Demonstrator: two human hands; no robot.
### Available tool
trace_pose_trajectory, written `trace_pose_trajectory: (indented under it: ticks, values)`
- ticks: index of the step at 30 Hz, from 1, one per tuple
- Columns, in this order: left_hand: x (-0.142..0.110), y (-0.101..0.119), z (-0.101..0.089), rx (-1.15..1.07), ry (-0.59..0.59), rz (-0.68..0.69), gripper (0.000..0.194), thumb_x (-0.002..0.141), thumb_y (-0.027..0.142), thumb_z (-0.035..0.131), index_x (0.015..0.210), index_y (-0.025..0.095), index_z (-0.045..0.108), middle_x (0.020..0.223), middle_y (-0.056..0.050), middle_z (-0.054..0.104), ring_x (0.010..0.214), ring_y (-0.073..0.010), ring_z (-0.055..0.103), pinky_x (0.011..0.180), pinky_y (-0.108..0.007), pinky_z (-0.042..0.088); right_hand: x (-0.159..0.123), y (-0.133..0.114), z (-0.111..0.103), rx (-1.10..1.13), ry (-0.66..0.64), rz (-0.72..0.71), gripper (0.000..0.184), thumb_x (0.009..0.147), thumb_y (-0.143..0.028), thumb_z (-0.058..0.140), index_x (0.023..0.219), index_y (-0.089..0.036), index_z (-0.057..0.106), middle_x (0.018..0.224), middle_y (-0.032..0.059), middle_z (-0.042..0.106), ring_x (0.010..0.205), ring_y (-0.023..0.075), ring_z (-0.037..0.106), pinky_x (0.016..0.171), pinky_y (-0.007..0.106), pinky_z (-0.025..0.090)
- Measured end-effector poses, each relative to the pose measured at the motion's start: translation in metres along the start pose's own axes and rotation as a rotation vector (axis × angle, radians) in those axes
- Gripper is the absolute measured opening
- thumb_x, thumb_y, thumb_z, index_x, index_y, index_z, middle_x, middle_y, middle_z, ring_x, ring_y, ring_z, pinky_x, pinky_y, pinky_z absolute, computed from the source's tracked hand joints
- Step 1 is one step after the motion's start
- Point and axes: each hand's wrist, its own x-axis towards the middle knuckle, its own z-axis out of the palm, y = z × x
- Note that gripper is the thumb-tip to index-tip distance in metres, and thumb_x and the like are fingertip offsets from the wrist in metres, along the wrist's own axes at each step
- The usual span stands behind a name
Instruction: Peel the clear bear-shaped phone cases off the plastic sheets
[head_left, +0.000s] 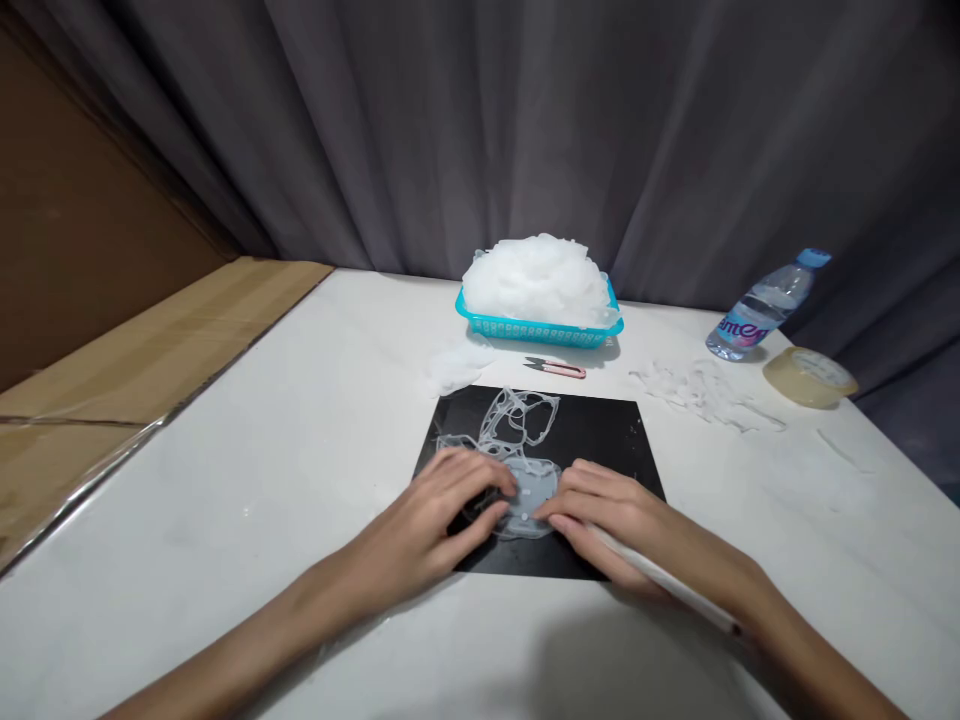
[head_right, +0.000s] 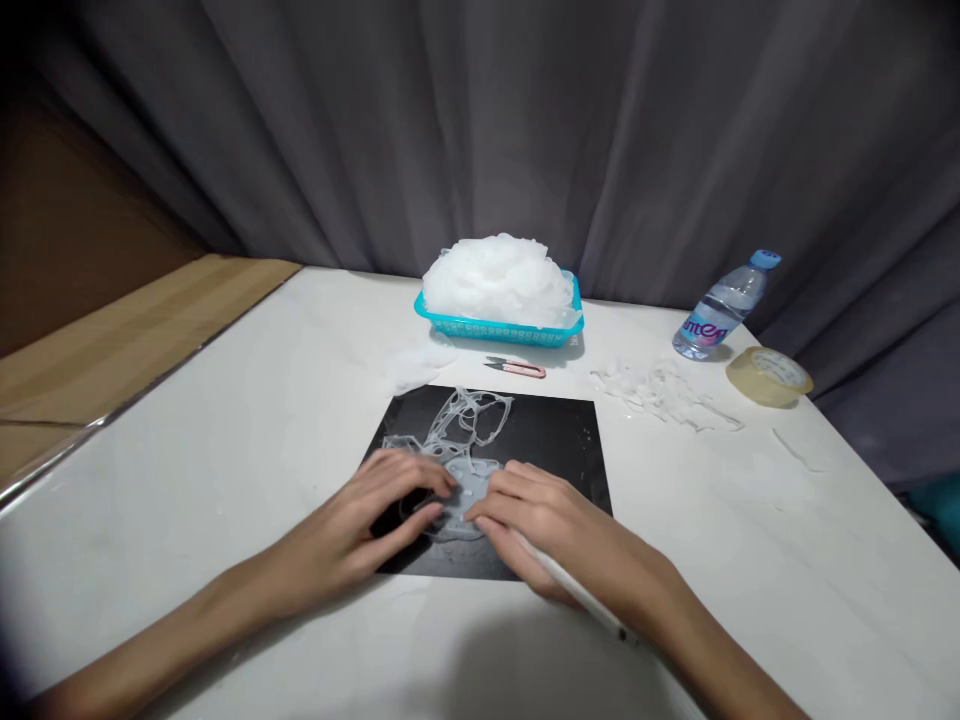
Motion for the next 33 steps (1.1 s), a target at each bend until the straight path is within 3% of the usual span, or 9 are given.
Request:
trace_pose_trajectory:
  ticks: [3,8,13,19,22,26,33]
  values:
    - [-0.001,0.000,0.007,0.003,-0.073,0.053,0.016,0.109,0.022,0.051,0.118,0.024,0.064,0.125,-0.005,0.070,0.119,-0.0210,0.060,0.109,-0.037,0.040,-0.002,0.001,-0.006,0.134,-0.026,0.112,0.019,0.108,-0.021,0.052,0.121,-0.025,0.066,0.111,0.0038,0.074,0.102,0.0188,0.069,0.090,0.033,0.055]
    - [-0.001,-0.005,0.006,0.019,-0.077,0.064,0.015,0.107,0.028,0.059,0.118,0.026,0.069,0.132,-0.004,0.071,0.125,-0.0226,0.062,0.113,-0.039,0.042,-0.007,0.004,-0.002,0.202,-0.047,0.226,0.009,0.106,-0.031,0.060,0.110,-0.024,0.066,0.101,0.0009,0.073,0.094,0.0166,0.069,0.083,0.029,0.053]
    - [0.002,-0.010,0.003,0.091,-0.079,0.095,0.017,0.109,0.029,0.054,0.119,0.026,0.068,0.136,-0.004,0.073,0.130,-0.0206,0.066,0.124,-0.044,0.035,-0.005,0.007,0.008,0.344,-0.021,0.282,0.009,0.105,-0.033,0.064,0.108,-0.025,0.067,0.102,-0.0003,0.074,0.094,0.0151,0.070,0.084,0.026,0.053]
    - [0.002,-0.014,0.005,0.205,-0.006,0.216,0.023,0.110,0.015,0.045,0.120,0.020,0.065,0.137,-0.008,0.072,0.132,-0.0223,0.064,0.118,-0.044,0.041,0.000,0.013,0.025,0.282,0.071,0.153,0.008,0.104,-0.030,0.065,0.101,-0.023,0.069,0.095,0.0013,0.073,0.089,0.0165,0.066,0.085,0.030,0.049]
    - [-0.001,-0.013,0.006,0.244,0.007,0.277,0.029,0.106,0.006,0.044,0.122,0.017,0.066,0.130,-0.010,0.073,0.121,-0.0234,0.067,0.111,-0.043,0.046,0.001,0.014,0.030,0.180,0.129,0.098,0.006,0.103,-0.028,0.067,0.100,-0.024,0.068,0.097,0.0017,0.072,0.092,0.0185,0.063,0.089,0.034,0.047]
    - [-0.007,-0.011,0.005,0.261,0.028,0.348,0.025,0.104,0.008,0.053,0.121,0.016,0.069,0.121,-0.011,0.075,0.114,-0.0239,0.068,0.108,-0.041,0.048,0.002,0.015,0.033,0.197,0.135,0.109,0.004,0.104,-0.026,0.066,0.100,-0.023,0.066,0.101,0.0020,0.069,0.096,0.0186,0.061,0.091,0.035,0.046]
    - [-0.013,-0.013,0.001,0.255,-0.029,0.408,0.029,0.106,0.011,0.054,0.133,0.012,0.065,0.132,-0.012,0.075,0.120,-0.0230,0.070,0.115,-0.040,0.045,0.002,0.016,0.040,0.140,0.107,0.057,0.004,0.104,-0.024,0.064,0.102,-0.021,0.063,0.101,0.0021,0.069,0.093,0.0172,0.059,0.093,0.035,0.045]
